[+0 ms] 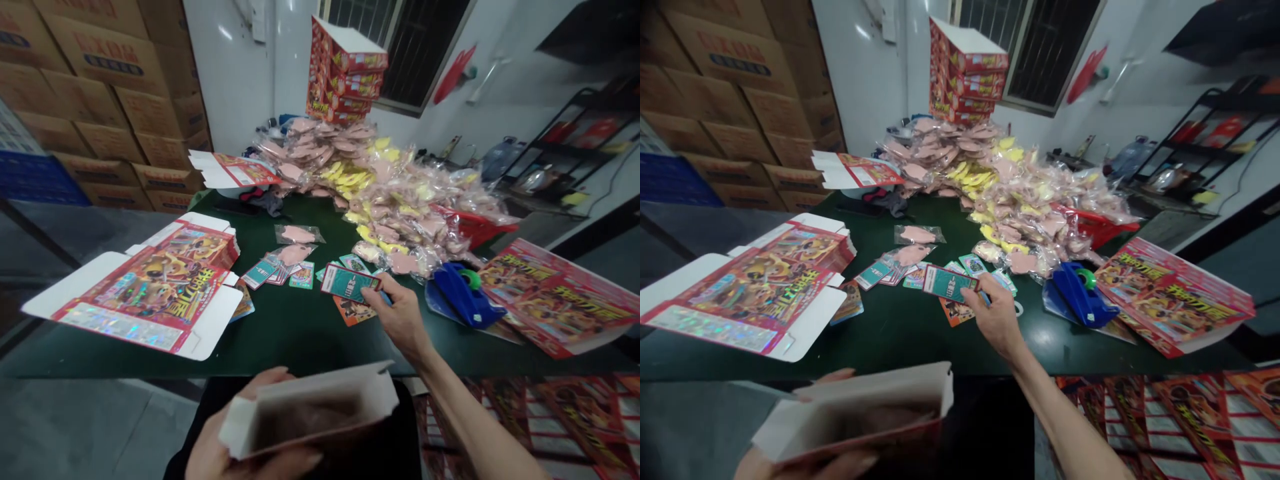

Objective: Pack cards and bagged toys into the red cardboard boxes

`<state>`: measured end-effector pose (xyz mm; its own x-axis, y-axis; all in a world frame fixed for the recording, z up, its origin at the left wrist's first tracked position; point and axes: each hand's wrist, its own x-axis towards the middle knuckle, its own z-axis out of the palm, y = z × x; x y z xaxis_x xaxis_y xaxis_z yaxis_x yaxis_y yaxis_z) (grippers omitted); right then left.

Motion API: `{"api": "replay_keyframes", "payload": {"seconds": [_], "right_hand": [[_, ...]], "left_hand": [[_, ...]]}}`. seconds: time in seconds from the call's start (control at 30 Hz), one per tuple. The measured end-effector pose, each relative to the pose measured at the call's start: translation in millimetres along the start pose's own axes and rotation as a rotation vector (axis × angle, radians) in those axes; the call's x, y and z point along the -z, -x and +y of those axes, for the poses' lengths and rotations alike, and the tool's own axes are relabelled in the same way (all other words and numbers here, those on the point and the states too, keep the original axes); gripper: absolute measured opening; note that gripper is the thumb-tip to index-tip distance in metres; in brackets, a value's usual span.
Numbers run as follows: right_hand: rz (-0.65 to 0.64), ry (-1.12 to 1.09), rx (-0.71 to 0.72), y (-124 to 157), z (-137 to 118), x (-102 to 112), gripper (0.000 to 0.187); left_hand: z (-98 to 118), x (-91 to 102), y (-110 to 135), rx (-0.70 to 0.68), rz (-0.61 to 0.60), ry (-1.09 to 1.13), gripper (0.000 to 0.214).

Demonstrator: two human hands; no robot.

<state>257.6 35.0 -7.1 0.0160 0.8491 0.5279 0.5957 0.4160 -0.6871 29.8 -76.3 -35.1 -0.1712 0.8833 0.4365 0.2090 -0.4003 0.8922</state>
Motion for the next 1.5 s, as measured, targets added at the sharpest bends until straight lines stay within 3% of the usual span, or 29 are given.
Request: {"api": "replay_keyframes", "payload": {"seconds": [0.1,0.17,0.27,0.37,0.43,0.53,0.7,0.9,1.0,1.07,1.17,1.23,1.3,1.37,1.5], "right_hand": [[0.086,-0.133,-0.110,-10.2,-3.8,19.4,0.013],[0.197,-0.225,-0.105,-14.5,-14.5,33.6,0.017],[0.371,-0.386,0.020,-17.7,-42.3,54.8,0.031],[0.380,-0.512,0.154,-14.4,-70.6,65.1,0.049],[0.298,-0.449,0.196,-9.6,-80.5,61.0,0.048],[0.147,-0.161,0.337,-3.9,-78.1,42.6,0.036],[0.108,0.259,0.609,-2.0,-62.0,22.2,0.048],[-0.191,0.451,0.683,-2.1,-84.9,21.4,0.035],[-0.190,0.514,0.660,3.3,-91.9,2.2,0.027],[-0.180,0.524,0.645,10.9,-88.0,-15.4,0.035],[-0.017,0.460,0.617,24.1,-75.5,-36.6,0.037],[0.142,0.452,0.578,30.7,-68.7,-43.1,0.032],[0.221,0.484,0.563,34.2,-65.9,-44.2,0.027],[0.199,0.498,0.573,34.8,-66.7,-42.0,0.025],[0.079,0.446,0.573,31.9,-68.4,-32.7,0.039]], "left_hand": [[0.4,-1.2,-24.6,-0.020,0.115,-0.125,0.046],[-0.2,-4.6,-44.6,-0.103,0.155,-0.216,0.041],[-5.0,-14.3,-71.6,-0.237,0.180,-0.248,0.037],[-16.6,-27.1,-86.1,-0.279,0.094,-0.137,0.036],[-25.8,-34.2,-88.2,-0.263,-0.003,-0.061,0.045],[-34.8,-38.3,-85.6,-0.203,-0.091,0.010,0.064],[-33.8,-35.9,-82.9,-0.147,-0.080,0.103,0.075],[-30.9,-38.2,-85.1,-0.269,-0.082,0.069,0.079],[-33.3,-38.6,-85.1,-0.285,-0.117,0.078,0.080],[-35.4,-38.4,-85.0,-0.277,-0.127,0.086,0.078],[-37.0,-39.4,-84.6,-0.308,-0.142,0.075,0.077],[-37.4,-42.2,-83.7,-0.341,-0.146,0.115,0.079],[-38.4,-46.6,-82.1,-0.372,-0.123,0.209,0.078],[-40.6,-51.4,-79.4,-0.398,-0.067,0.298,0.073],[-47.6,-57.5,-72.2,-0.427,0.004,0.334,0.068]]}}
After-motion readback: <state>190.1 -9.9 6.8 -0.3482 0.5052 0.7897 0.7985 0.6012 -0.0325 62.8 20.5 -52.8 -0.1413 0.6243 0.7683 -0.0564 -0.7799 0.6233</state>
